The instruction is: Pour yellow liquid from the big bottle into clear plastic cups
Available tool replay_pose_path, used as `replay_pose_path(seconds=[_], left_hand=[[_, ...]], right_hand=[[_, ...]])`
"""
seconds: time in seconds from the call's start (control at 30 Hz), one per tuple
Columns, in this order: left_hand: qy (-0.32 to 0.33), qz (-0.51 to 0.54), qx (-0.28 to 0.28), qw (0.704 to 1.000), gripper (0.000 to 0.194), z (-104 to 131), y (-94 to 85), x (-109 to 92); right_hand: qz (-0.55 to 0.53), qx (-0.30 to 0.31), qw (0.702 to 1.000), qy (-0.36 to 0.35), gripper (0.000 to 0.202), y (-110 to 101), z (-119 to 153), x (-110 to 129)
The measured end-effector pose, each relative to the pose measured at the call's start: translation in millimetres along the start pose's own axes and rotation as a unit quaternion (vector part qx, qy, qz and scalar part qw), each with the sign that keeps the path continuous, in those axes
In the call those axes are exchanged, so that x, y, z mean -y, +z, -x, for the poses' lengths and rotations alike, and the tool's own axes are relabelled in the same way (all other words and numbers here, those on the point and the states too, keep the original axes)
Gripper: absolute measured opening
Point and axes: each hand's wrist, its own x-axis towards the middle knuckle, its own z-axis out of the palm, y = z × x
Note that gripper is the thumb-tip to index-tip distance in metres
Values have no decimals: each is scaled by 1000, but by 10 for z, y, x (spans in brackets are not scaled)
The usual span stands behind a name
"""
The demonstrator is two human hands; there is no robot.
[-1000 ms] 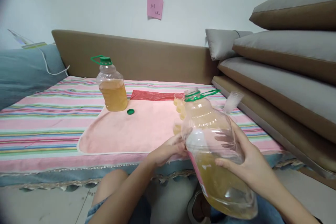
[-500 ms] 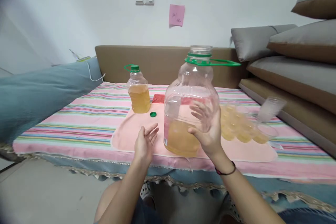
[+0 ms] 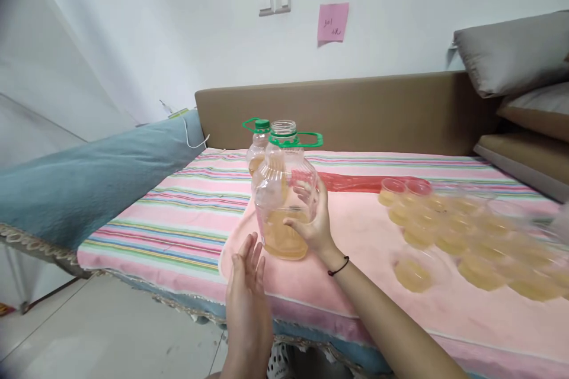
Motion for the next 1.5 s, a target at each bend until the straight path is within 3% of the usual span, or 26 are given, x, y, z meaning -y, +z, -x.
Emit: replay_pose_path(seconds=[0.1,0.23,0.33,0.4,0.63,0.77,0.87,0.93,1.1,1.27,1.37,1.5], left_hand=[[-19,7,51,998,31,-6,-48,6],[-19,-29,216,976,49,65,-93,40],[-94,-70,314,942,63,126,-84,68],[-119,-87,336,930,59,147,-54,106],[-72,-38,356,931,41,180,64,342],[-50,-47,376,924,31,184,94,374],[-24,-69,383,921,28,179,138,344],[-22,-98,376,921,31,187,188,321],[-36,-167,368,914,33,240,363,350],[-54,-186,401,896,34,302,546,540],[-67,-195,391,897,32,337,642,689],[-129,-199,348,907,31,347,751,889]], right_hand=[[-16,15,1000,5,109,157,-59,-142],[-29,29,999,12,110,290,-56,-303],[-20,38,999,13,112,325,1,-389],[-8,39,999,13,113,325,35,-417],[26,67,997,27,115,292,50,-388],[88,115,989,44,124,173,59,-312],[151,139,978,40,120,-65,63,-182],[175,115,977,40,108,-316,59,-38],[227,15,973,49,84,-1194,103,491],[294,-54,953,44,73,-2013,390,927],[310,-77,945,78,58,-2319,653,1010],[302,-132,934,135,34,-2499,926,990]])
